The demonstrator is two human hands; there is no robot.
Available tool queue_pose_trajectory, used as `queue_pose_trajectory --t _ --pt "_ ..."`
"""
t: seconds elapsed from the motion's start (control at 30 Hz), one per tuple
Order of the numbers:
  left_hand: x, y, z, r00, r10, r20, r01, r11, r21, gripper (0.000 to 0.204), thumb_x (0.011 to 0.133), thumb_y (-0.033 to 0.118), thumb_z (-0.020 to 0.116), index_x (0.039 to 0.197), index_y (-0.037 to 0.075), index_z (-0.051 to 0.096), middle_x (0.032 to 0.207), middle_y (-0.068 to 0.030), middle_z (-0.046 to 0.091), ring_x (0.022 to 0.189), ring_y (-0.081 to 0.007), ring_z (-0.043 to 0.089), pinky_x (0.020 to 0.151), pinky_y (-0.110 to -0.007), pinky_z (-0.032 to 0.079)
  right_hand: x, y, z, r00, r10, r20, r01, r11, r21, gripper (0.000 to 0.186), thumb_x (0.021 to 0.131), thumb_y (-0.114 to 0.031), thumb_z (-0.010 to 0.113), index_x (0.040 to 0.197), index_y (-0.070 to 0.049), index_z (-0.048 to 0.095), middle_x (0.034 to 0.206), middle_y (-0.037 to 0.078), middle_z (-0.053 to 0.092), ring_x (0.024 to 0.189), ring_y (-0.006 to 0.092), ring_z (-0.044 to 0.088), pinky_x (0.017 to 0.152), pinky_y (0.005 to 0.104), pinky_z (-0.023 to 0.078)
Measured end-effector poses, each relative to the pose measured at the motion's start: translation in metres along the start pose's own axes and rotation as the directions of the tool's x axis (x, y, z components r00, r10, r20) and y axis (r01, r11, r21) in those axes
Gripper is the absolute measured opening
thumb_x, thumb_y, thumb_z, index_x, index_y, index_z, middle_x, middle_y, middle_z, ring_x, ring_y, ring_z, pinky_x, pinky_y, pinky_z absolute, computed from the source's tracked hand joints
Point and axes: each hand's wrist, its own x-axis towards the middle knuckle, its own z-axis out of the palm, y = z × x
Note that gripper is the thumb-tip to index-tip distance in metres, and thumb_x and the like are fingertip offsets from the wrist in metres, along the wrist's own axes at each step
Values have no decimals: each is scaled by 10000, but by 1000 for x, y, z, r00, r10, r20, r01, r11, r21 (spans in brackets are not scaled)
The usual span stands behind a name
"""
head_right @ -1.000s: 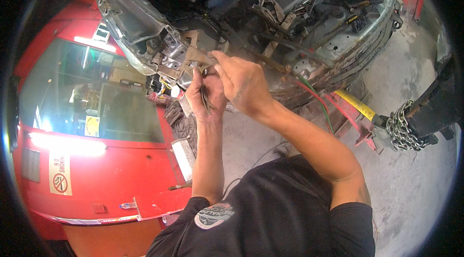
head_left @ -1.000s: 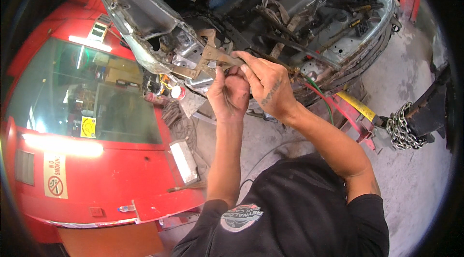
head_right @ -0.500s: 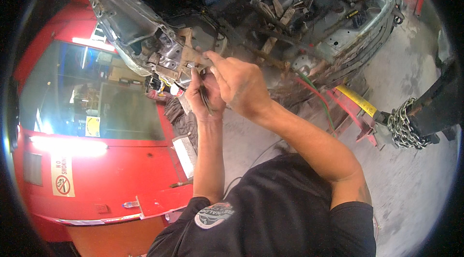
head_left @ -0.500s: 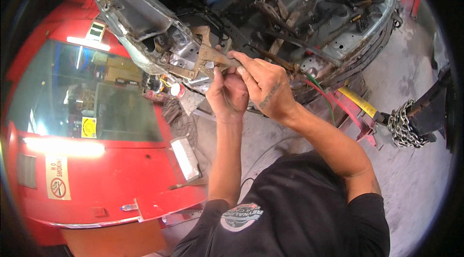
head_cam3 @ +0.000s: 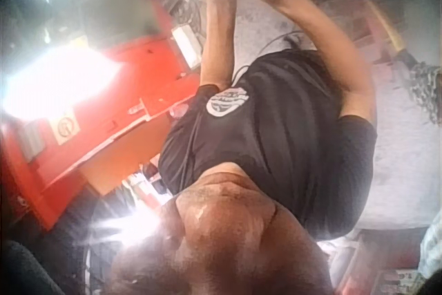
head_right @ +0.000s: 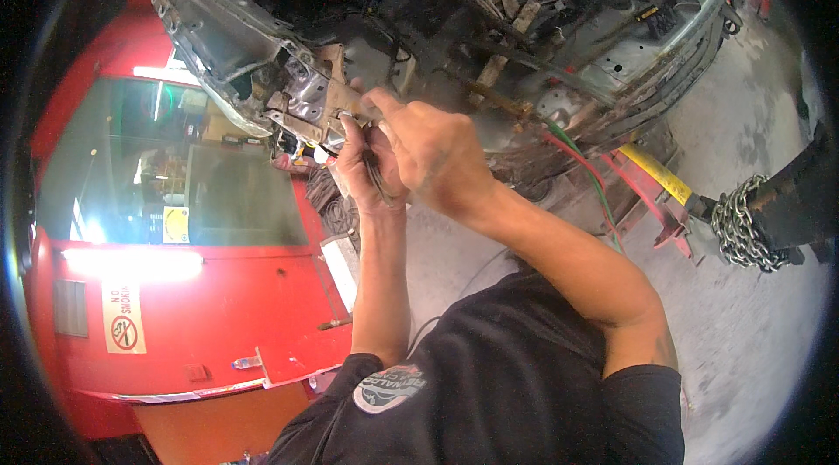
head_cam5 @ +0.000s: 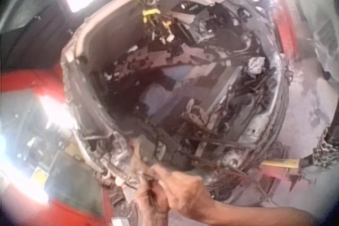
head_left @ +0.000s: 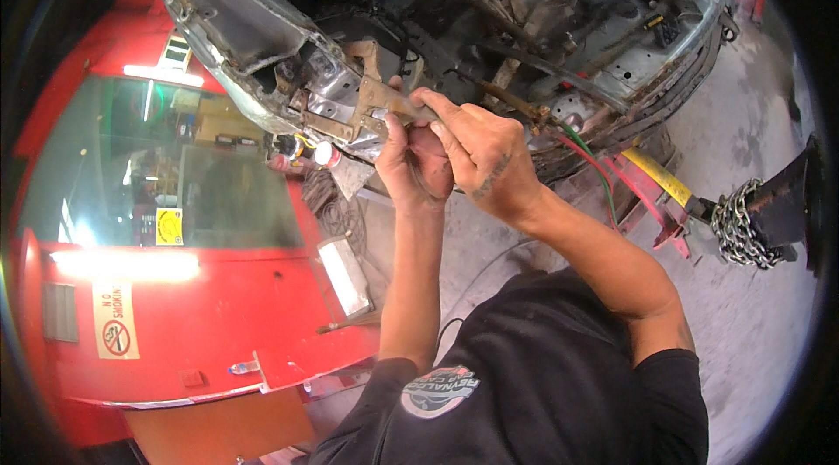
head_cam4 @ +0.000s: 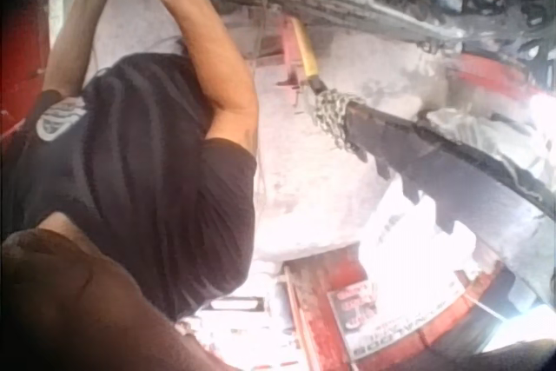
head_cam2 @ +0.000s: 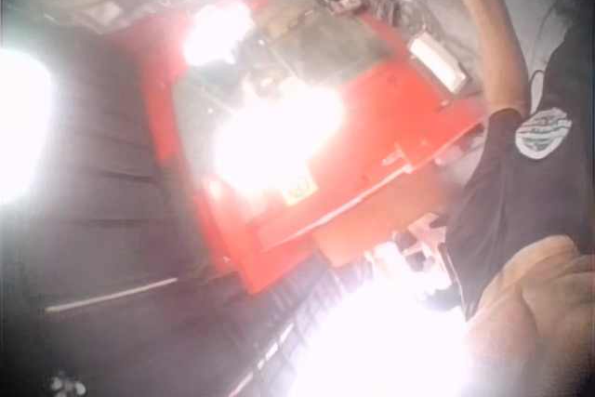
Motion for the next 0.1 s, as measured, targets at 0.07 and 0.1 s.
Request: queue_pose_trajectory --t 0.07,0.1 --pt "-1 0 -1 996 46 -73 -40 997 71 531 1050 157 548 1539 76 357 1534 -105 460 1360 -237 470 1197 -463 358 0 0 0 1000 22 20 -22 1000 -20 363 929 -35 619 1289 -58 663 859 202 693 729 325 678 670 395 543" --pt "-1 -1 2 992 70 -107 -59 993 107 535 1050 161 550 1540 77 354 1543 -107 449 1362 -239 467 1200 -465 356 -1 2 1 998 40 42 -38 998 -48 373 930 -41 629 1300 -71 660 882 205 702 728 324 679 673 393 546"
